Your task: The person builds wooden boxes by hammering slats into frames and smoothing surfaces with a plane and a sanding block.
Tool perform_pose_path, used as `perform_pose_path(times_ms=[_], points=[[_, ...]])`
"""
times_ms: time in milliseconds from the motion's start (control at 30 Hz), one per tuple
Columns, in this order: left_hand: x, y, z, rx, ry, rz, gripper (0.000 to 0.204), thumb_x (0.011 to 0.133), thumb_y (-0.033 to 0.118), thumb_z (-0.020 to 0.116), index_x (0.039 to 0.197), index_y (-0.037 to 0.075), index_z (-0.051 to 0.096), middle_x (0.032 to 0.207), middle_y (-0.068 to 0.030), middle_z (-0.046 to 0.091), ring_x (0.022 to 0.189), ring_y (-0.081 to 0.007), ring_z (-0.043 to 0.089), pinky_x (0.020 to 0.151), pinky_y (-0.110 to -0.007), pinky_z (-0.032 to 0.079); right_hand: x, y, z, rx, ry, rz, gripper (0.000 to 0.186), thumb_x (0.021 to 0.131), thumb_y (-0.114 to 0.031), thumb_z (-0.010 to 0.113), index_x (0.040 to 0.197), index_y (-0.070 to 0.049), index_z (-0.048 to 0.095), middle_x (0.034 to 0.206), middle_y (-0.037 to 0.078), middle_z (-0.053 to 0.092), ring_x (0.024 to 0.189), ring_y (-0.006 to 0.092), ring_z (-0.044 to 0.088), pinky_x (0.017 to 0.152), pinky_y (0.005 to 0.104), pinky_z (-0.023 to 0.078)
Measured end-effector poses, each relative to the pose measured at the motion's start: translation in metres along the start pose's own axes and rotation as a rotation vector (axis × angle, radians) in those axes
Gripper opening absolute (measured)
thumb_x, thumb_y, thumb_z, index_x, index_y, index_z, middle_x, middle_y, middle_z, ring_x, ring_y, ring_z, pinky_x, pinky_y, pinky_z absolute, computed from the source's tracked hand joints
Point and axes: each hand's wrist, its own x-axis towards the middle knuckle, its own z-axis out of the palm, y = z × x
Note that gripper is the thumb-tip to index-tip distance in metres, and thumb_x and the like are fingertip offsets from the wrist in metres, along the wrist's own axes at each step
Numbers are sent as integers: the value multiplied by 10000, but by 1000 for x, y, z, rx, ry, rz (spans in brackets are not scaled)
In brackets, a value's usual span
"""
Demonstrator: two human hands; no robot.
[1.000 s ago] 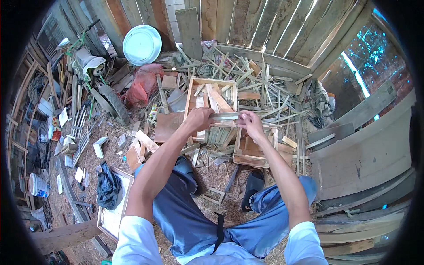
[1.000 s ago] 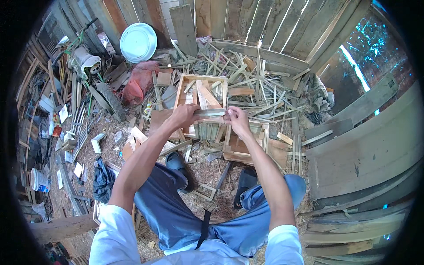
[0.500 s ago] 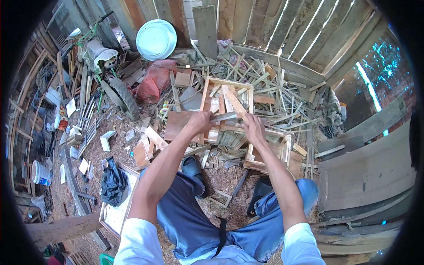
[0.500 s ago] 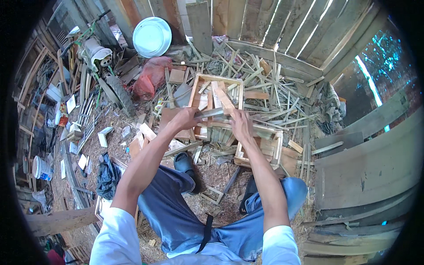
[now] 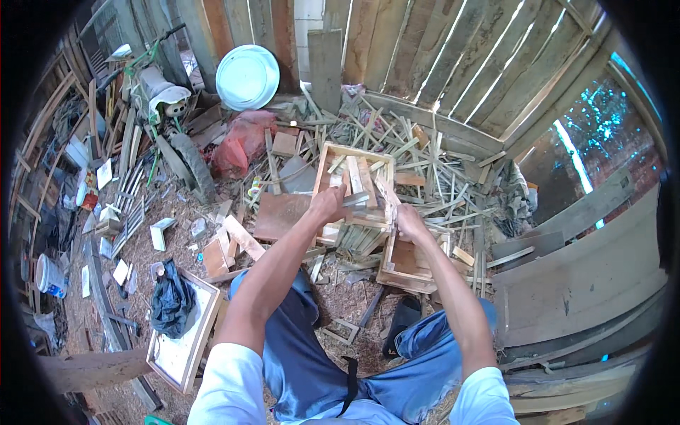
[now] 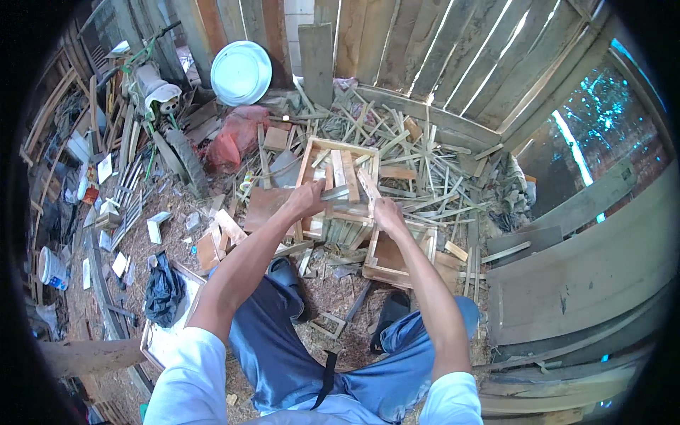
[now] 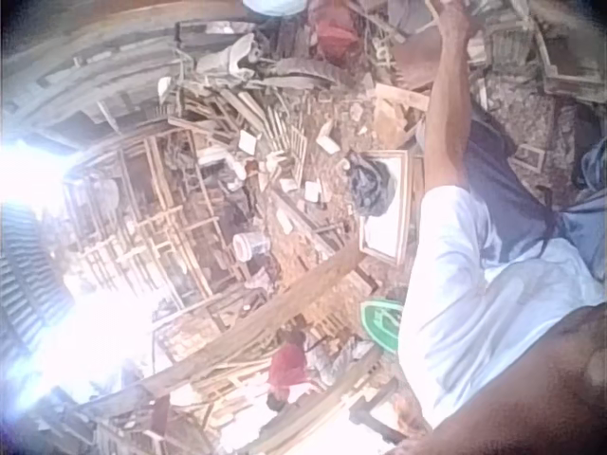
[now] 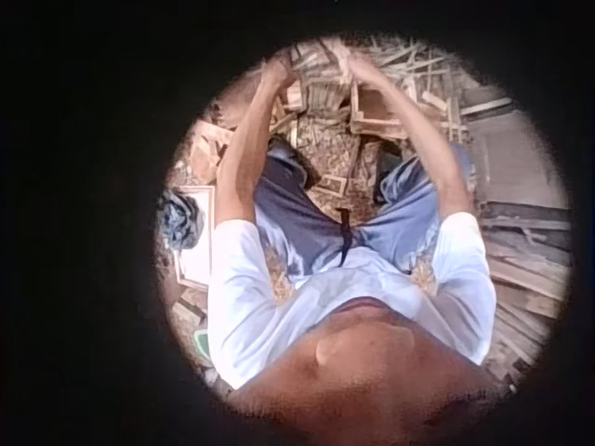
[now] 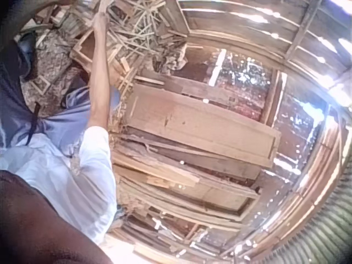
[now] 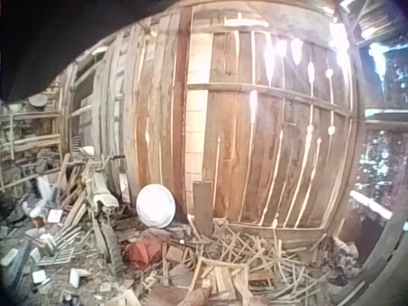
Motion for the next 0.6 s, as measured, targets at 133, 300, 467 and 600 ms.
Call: perform_pose_path(times_ms=[133,300,467,600], points=[[11,17,-20,-67,-36,-2,560,730,166,650,1203,11,392,920,-273,649,911,-441,630,790,-497,506,-32,-15,-49,253,-129,-34,452,1039,-386,314,1268,-34,481,870,43,542,661,118,506,617,260,473],[13,41,-45,-356,68,121,530,848,323,640,1215,-9,451,928,-285,637,956,-422,618,851,-476,480,-51,8,-94,457,-93,-102,288,1046,-241,374,1264,-102,499,927,56,580,692,105,538,593,254,456],[19,55,-65,-381,-17,75,558,978,479,433,1150,-31,581,1008,-270,646,993,-386,622,864,-449,469,-61,-5,-92,798,-165,-66,302,1035,-185,404,1259,-8,501,995,56,582,787,119,567,635,270,477],[17,66,-69,-371,1,73,539,985,464,446,1175,-24,568,966,-250,658,946,-346,644,820,-429,476,-64,-11,-88,991,-200,-98,395,981,-86,465,1368,-52,398,1145,131,618,822,156,588,709,282,506]])
